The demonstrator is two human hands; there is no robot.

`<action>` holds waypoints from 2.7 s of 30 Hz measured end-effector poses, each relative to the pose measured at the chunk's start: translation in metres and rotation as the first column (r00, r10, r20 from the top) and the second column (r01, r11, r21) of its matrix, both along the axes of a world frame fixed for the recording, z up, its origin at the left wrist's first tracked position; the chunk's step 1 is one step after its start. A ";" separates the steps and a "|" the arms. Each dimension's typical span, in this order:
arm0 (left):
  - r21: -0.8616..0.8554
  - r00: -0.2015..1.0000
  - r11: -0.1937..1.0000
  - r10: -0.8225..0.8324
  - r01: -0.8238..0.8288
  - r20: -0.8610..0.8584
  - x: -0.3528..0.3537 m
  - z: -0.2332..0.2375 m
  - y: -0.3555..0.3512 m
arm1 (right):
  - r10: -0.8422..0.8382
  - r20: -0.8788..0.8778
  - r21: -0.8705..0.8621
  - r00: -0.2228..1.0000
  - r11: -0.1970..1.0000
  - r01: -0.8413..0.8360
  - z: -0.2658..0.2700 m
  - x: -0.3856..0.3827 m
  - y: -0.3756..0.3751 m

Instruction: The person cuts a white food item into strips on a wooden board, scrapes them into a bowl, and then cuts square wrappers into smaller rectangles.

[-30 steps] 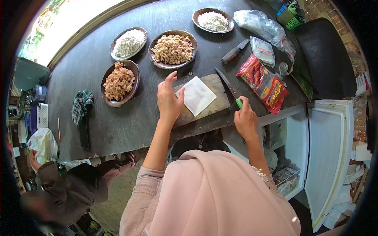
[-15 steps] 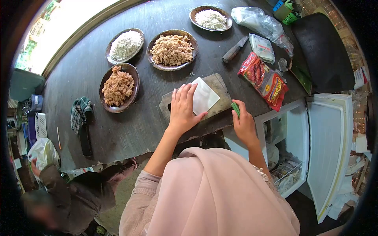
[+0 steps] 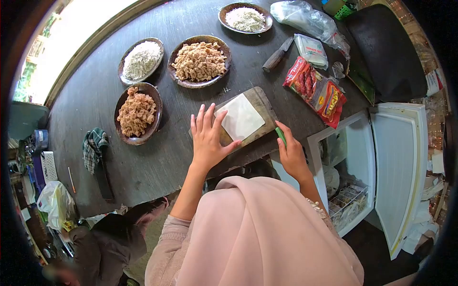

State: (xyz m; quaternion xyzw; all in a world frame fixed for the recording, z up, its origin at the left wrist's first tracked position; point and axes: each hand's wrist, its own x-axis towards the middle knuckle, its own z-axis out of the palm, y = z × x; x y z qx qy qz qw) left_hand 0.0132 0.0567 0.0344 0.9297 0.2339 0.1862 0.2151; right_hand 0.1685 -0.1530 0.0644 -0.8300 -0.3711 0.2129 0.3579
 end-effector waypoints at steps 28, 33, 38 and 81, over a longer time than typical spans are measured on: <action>-0.058 0.977 0.975 -0.212 0.212 0.012 -0.009 0.000 0.019 | 0.104 0.048 0.126 0.993 0.986 -0.110 -0.005 -0.045 0.008; -0.029 0.972 0.975 -0.218 0.221 0.083 -0.005 -0.012 0.013 | 0.105 0.034 -0.033 0.994 0.994 -0.104 -0.007 -0.059 0.017; 0.019 0.971 0.978 -0.208 0.207 0.116 0.003 -0.013 0.018 | 0.116 0.080 -0.077 0.990 0.991 -0.110 -0.008 -0.061 0.026; -0.052 0.984 0.990 -0.120 0.128 0.128 0.010 -0.014 0.010 | 0.109 0.399 -0.234 0.911 0.972 -0.014 -0.028 -0.073 0.053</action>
